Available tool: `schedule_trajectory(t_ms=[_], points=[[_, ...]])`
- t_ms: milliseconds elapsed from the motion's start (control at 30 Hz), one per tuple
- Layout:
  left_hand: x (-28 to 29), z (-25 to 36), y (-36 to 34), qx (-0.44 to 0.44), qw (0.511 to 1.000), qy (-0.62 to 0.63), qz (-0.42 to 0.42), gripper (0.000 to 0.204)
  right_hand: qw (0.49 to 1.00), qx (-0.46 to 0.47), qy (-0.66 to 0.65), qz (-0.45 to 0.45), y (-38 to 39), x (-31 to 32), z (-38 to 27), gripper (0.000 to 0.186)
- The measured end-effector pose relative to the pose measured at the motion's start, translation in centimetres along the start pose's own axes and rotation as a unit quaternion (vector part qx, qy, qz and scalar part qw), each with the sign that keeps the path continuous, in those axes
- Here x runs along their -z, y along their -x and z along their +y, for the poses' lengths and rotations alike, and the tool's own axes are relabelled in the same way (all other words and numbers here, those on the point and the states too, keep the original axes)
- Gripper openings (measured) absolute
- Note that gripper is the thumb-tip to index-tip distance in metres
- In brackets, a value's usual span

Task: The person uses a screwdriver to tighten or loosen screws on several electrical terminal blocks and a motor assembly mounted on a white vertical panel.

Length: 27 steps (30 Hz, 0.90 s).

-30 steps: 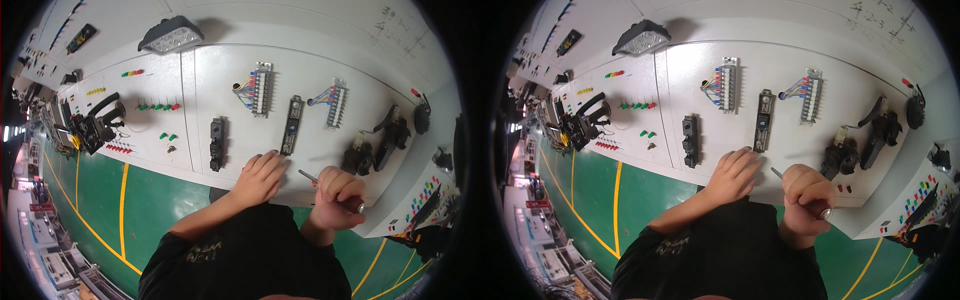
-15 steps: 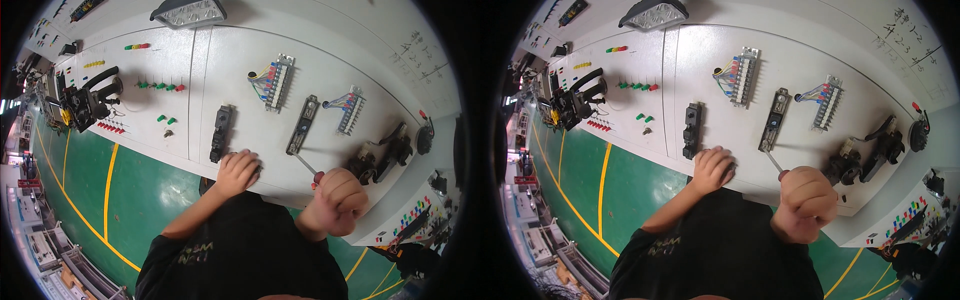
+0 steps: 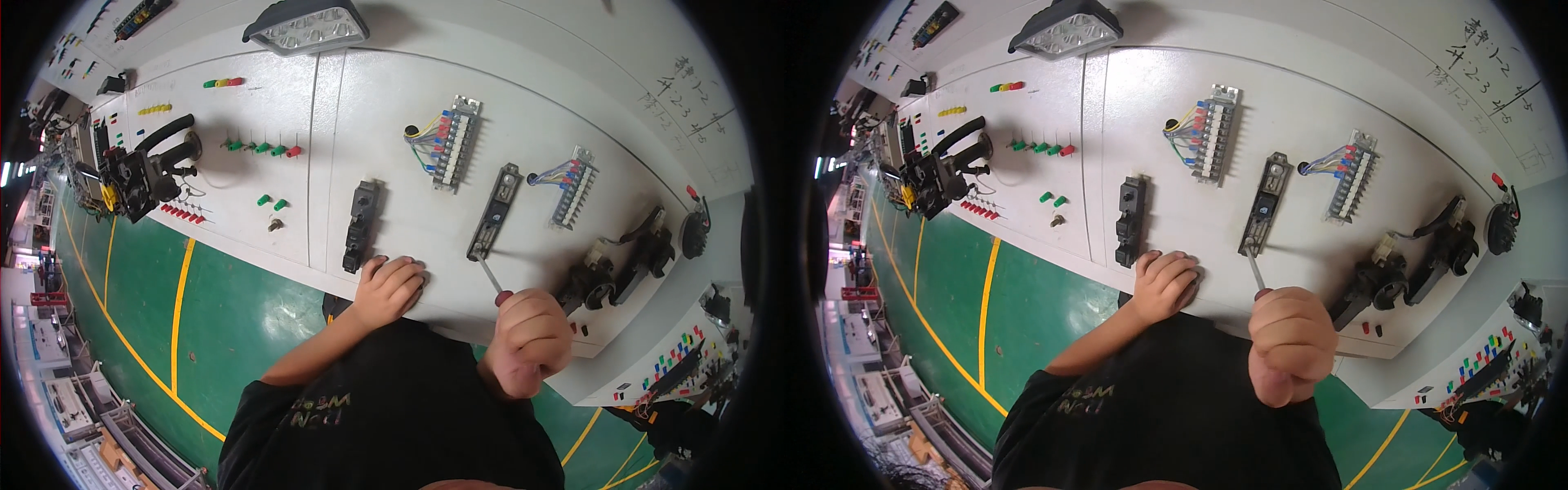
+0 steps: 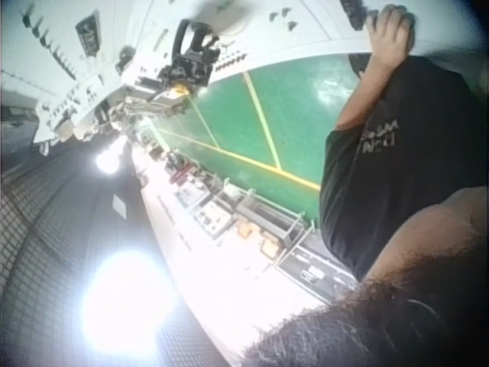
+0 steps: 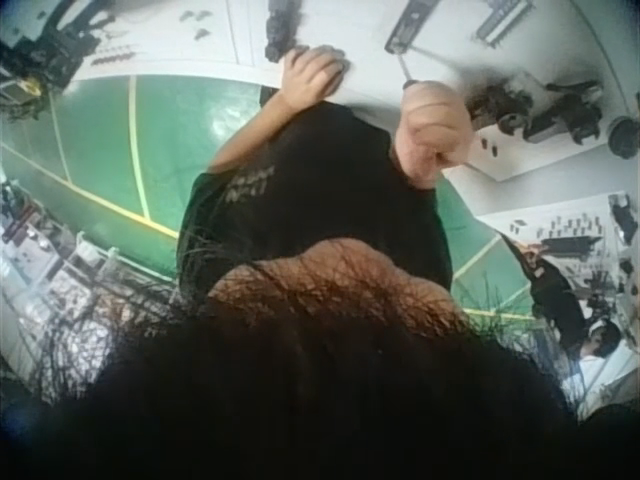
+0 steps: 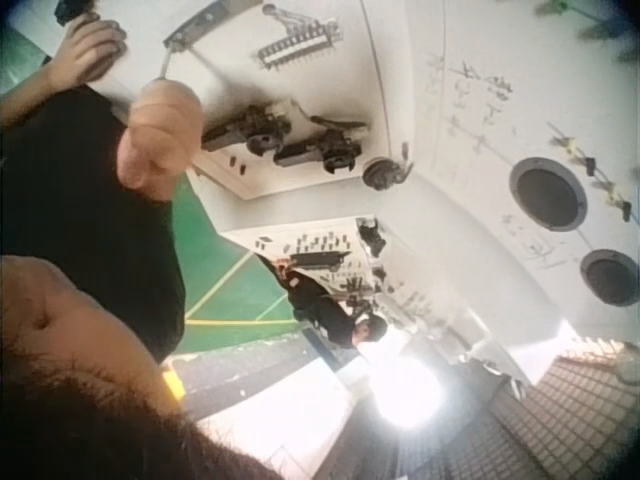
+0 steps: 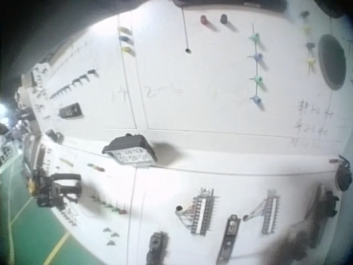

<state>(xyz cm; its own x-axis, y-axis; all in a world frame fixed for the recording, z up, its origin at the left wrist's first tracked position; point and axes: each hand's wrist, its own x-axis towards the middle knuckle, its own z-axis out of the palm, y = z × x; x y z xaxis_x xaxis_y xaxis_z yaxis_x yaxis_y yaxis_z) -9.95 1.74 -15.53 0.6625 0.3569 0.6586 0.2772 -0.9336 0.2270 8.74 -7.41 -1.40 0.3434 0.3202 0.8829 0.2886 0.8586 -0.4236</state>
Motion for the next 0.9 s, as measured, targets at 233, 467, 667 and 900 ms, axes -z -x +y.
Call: schedule_trajectory(t_ms=[233, 467, 667, 900], points=[[0.2, -0.1, 0.1, 0.006, 1.0, 0.01, -0.011, 0.045, 0.99, 0.056, 0.021, -0.128, -0.8, 0.0, 0.2, 0.025], [0.1, 0.0, 0.1, 0.017, 1.0, 0.006, -0.006, 0.035, 0.994, 0.066, 0.005, -0.088, -0.4, -0.7, 0.6, 0.028], [0.2, 0.0, 0.0, 0.012, 1.0, 0.005, -0.008, 0.04, 0.992, 0.048, 0.011, -0.117, 0.4, -0.2, 0.2, 0.024], [0.1, 0.0, 0.0, 0.016, 1.0, 0.005, -0.002, 0.035, 0.99, 0.056, 0.034, -0.126, 0.1, -0.1, 0.5, 0.027]])
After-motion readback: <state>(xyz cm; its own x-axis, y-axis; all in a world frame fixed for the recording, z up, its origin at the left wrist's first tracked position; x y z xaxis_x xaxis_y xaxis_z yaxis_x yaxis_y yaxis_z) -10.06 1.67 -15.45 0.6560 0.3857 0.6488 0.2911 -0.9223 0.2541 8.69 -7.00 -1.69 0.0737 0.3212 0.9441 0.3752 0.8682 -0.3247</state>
